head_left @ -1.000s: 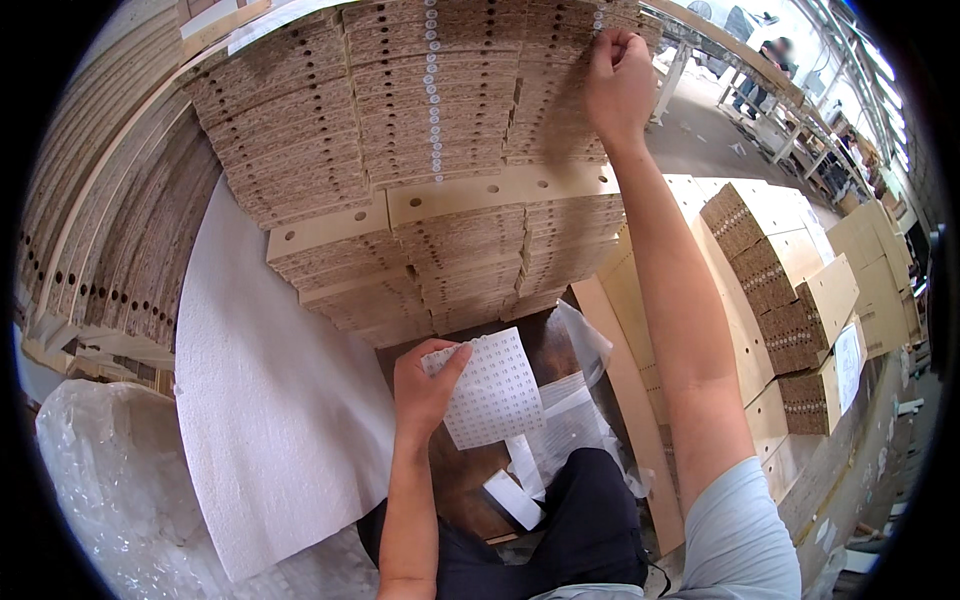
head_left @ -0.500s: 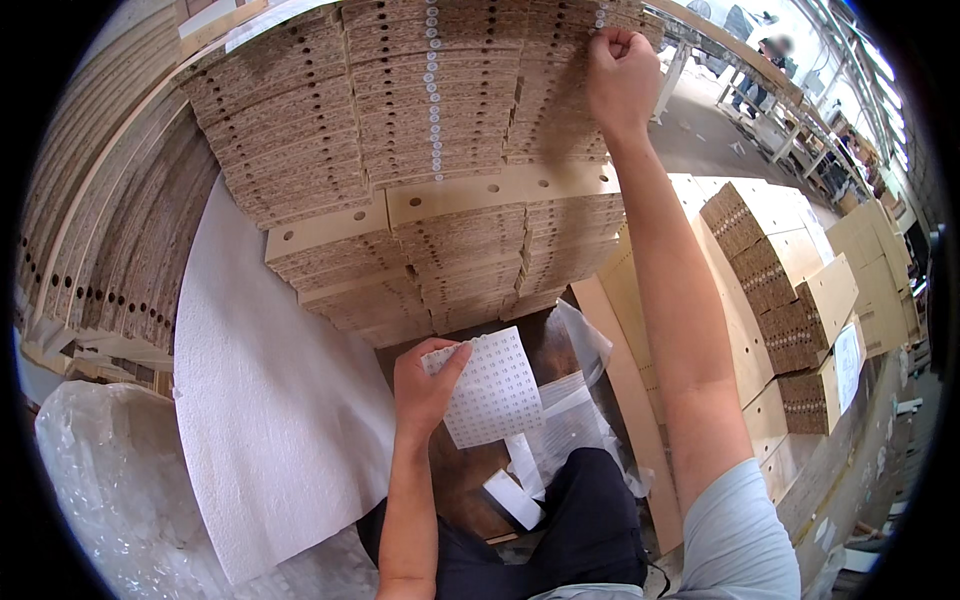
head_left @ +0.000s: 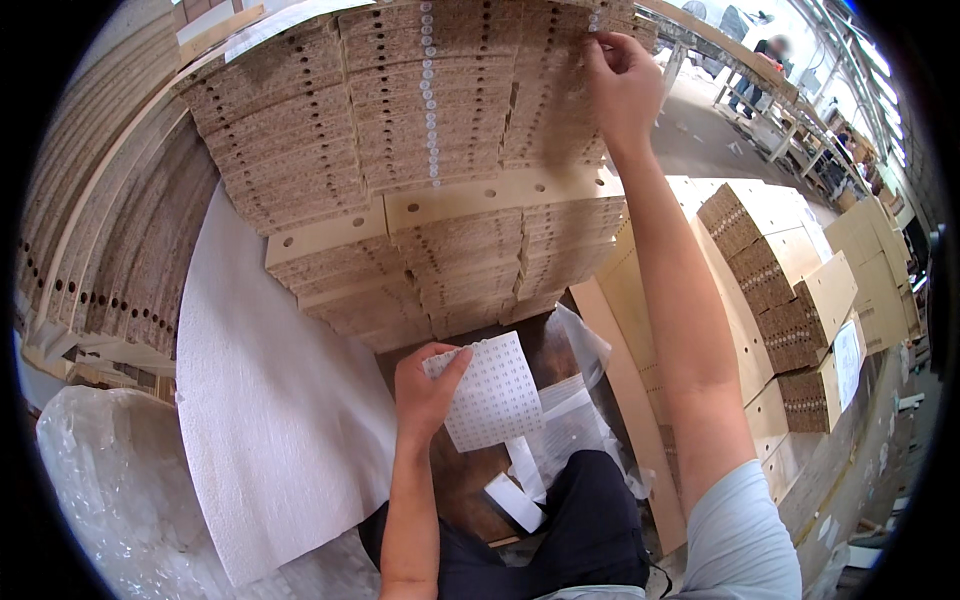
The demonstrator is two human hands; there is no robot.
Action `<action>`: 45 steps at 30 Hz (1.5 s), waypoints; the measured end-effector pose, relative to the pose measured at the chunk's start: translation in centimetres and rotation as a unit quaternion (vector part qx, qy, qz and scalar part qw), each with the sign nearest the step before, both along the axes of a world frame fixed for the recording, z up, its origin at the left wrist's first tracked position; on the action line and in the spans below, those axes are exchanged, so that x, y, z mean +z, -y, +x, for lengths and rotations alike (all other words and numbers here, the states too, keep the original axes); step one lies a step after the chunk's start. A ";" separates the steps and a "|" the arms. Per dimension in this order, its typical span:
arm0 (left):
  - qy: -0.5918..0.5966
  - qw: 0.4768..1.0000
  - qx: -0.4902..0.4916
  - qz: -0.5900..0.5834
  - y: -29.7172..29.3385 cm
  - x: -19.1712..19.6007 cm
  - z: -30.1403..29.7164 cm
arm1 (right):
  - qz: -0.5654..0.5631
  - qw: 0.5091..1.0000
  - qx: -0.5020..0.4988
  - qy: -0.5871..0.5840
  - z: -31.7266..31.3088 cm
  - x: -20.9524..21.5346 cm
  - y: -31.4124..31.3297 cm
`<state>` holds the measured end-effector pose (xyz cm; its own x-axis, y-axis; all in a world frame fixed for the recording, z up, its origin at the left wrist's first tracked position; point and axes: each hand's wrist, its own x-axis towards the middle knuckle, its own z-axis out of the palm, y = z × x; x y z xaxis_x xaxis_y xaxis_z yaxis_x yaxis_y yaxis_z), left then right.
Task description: The person applies small white numbered stickers from a sheet onto the edges of stacked particle boards by hand, moving down the stack board by board.
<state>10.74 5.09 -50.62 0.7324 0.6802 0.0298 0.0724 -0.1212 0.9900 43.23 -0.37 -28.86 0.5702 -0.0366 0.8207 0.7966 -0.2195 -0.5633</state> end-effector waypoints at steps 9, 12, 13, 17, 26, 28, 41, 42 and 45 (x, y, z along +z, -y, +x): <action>-0.009 1.000 -0.003 -0.018 0.1 -0.2 0.0 | -0.036 0.998 0.053 -0.003 0.2 -0.3 2.2; 0.002 1.000 -0.008 -0.022 0.1 -0.3 0.1 | -0.017 0.994 0.110 0.002 0.0 -0.2 1.6; 0.005 1.000 -0.009 -0.021 0.2 -0.4 0.1 | -0.011 0.992 0.127 0.003 0.0 -0.3 1.5; 0.002 1.000 -0.003 0.009 0.3 -0.3 0.2 | 0.013 0.985 0.169 -0.030 0.4 0.3 1.8; -0.014 1.000 0.003 0.006 0.5 0.4 0.3 | 0.060 0.990 0.128 -0.023 0.5 0.7 0.9; -0.025 1.000 0.002 0.015 0.6 0.6 0.2 | 0.049 0.995 0.082 -0.016 0.7 0.5 1.0; -0.008 1.000 -0.002 0.015 0.7 0.3 0.1 | -0.015 0.998 -0.029 0.053 1.1 0.1 1.9; -0.016 1.000 -0.003 0.002 0.6 0.5 0.1 | -0.017 0.999 -0.015 0.026 1.3 0.2 2.1; -0.030 0.999 -0.008 -0.014 0.7 0.8 0.1 | -0.011 1.000 0.017 0.009 1.9 0.2 2.2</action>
<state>10.86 4.34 -49.86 0.7425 0.6690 -0.0337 0.1298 -0.0943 0.9870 45.14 -2.60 -28.64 0.5561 0.0014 0.8311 0.8138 -0.2037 -0.5442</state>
